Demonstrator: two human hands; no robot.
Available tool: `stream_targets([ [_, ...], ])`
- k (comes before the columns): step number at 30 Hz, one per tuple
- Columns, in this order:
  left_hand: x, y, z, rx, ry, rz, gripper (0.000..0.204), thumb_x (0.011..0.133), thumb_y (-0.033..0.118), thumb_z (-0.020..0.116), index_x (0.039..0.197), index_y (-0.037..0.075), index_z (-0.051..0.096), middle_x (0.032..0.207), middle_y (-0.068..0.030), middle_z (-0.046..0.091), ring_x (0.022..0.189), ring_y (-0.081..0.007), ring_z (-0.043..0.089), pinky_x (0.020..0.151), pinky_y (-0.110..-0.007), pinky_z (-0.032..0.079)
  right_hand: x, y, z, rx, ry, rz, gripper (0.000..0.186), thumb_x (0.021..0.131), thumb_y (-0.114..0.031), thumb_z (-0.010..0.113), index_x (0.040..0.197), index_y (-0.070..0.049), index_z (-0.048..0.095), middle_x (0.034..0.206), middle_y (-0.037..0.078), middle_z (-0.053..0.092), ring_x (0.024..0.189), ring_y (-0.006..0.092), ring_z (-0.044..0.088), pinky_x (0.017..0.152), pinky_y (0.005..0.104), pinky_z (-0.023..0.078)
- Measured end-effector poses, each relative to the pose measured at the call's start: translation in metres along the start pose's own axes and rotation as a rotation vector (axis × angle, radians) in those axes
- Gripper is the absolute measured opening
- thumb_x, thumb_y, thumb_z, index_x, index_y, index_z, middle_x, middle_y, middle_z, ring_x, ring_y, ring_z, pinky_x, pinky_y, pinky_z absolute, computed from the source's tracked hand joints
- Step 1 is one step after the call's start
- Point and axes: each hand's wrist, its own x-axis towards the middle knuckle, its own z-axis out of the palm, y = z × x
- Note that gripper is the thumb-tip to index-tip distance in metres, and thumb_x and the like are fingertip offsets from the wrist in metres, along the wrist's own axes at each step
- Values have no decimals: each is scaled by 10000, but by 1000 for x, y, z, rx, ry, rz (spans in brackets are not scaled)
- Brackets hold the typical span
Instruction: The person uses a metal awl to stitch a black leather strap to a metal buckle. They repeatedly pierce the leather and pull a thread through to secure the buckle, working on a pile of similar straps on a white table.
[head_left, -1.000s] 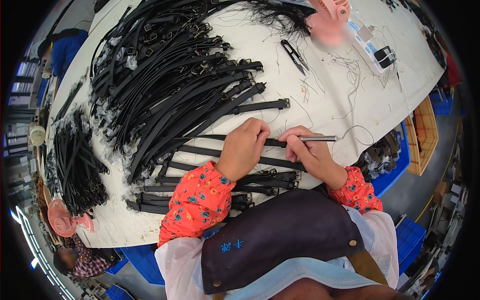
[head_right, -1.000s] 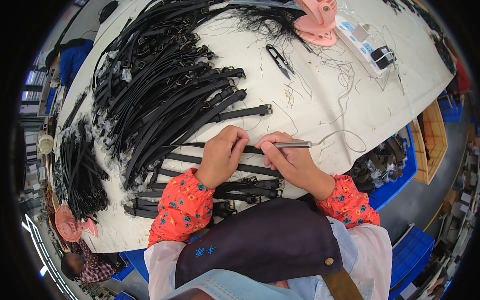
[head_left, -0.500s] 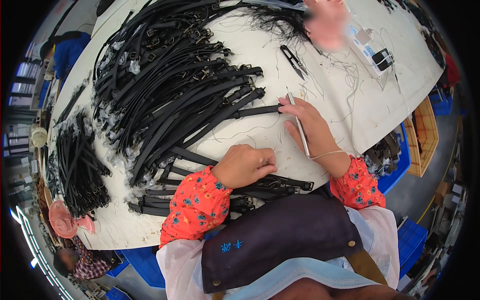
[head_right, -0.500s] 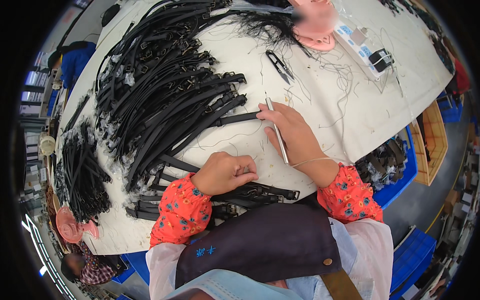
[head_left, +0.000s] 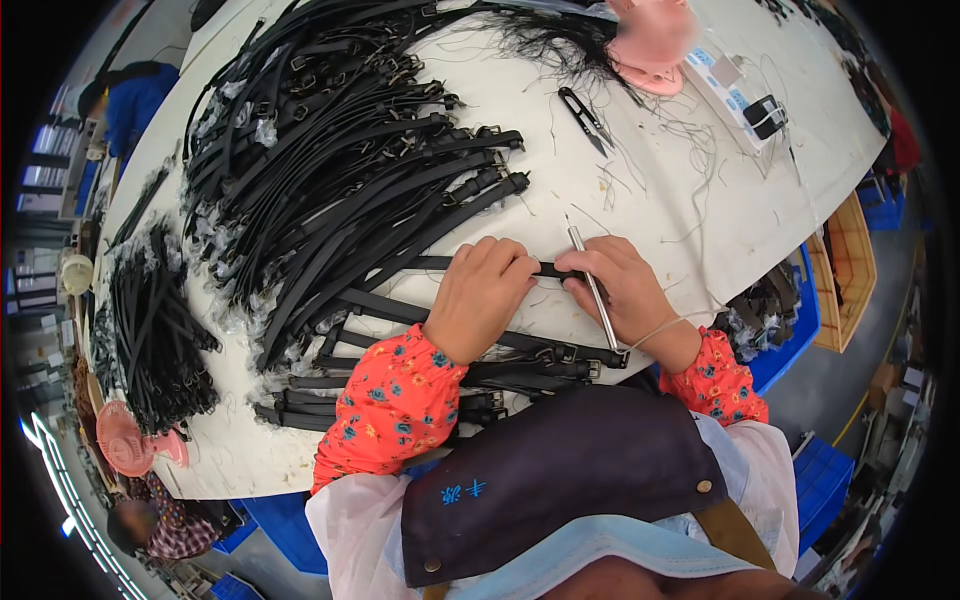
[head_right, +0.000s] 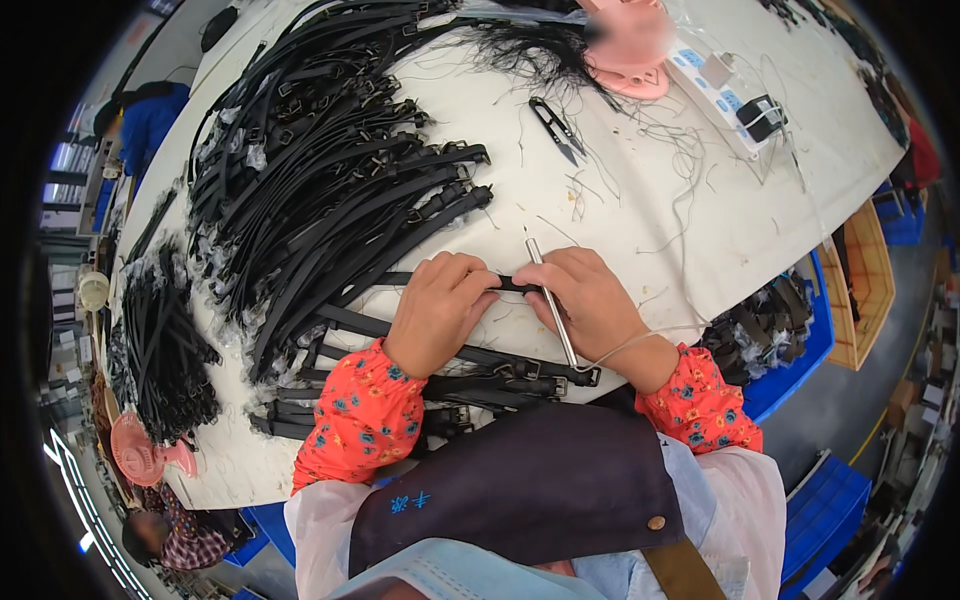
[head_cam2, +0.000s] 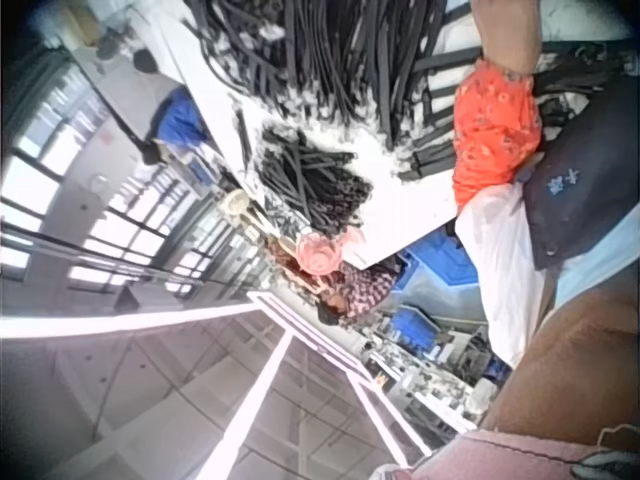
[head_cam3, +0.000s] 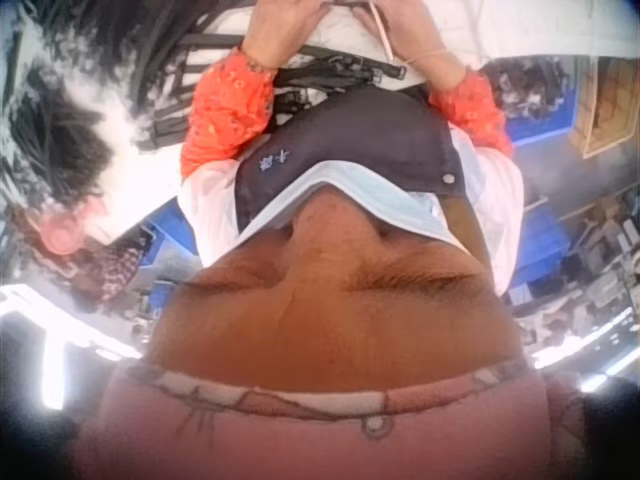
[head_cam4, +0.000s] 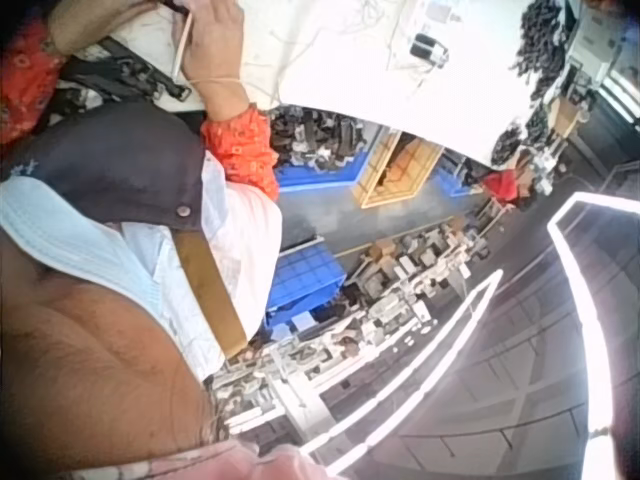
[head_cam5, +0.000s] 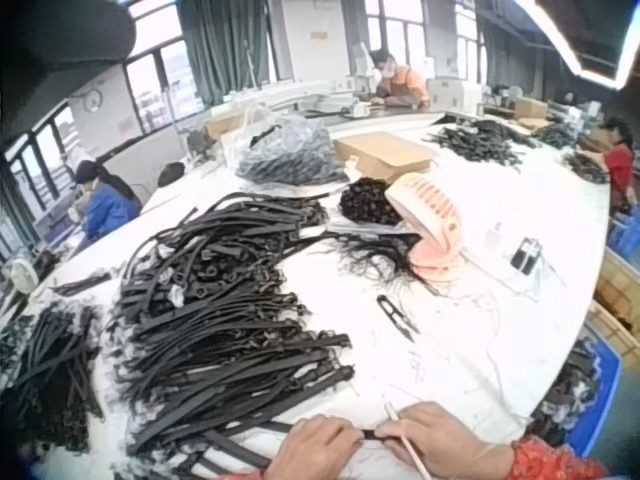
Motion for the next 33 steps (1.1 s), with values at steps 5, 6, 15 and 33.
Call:
stream_targets([
  [5, 10, 3, 0, 51, -92, -27, 193, 798, 52, 758, 951, 56, 641, 967, -68, 598, 903, -302, 565, 792, -406, 457, -6, -7, -3, 173, 91, 151, 288, 967, -103, 663, 1252, -85, 618, 1002, 107, 669, 923, 255, 642, 846, 349, 515],
  [6, 11, 2, 2, 72, -109, -13, 184, 800, 50, 752, 942, 52, 634, 964, -73, 596, 900, -305, 562, 798, -407, 458, -7, -12, -4, 305, 103, 232, 270, 998, -133, 629, 1260, -70, 609, 995, 101, 677, 903, 223, 641, 835, 332, 517],
  [15, 11, -1, 4, -75, -20, -18, 147, 823, 6, 718, 913, 41, 608, 925, -98, 613, 876, -317, 565, 780, -410, 475, -18, -8, 2, 928, -10, 523, 305, 1102, -252, 491, 1235, 2, 597, 867, 56, 678, 763, 98, 613, 713, 255, 512],
  [33, 9, -1, 7, -92, 27, -40, 177, 813, -10, 731, 918, 47, 602, 856, -89, 607, 823, -314, 571, 736, -412, 471, -14, -12, 4, 830, -66, 535, 248, 1092, -203, 506, 1186, -5, 622, 836, 48, 657, 741, 86, 616, 682, 244, 518],
])
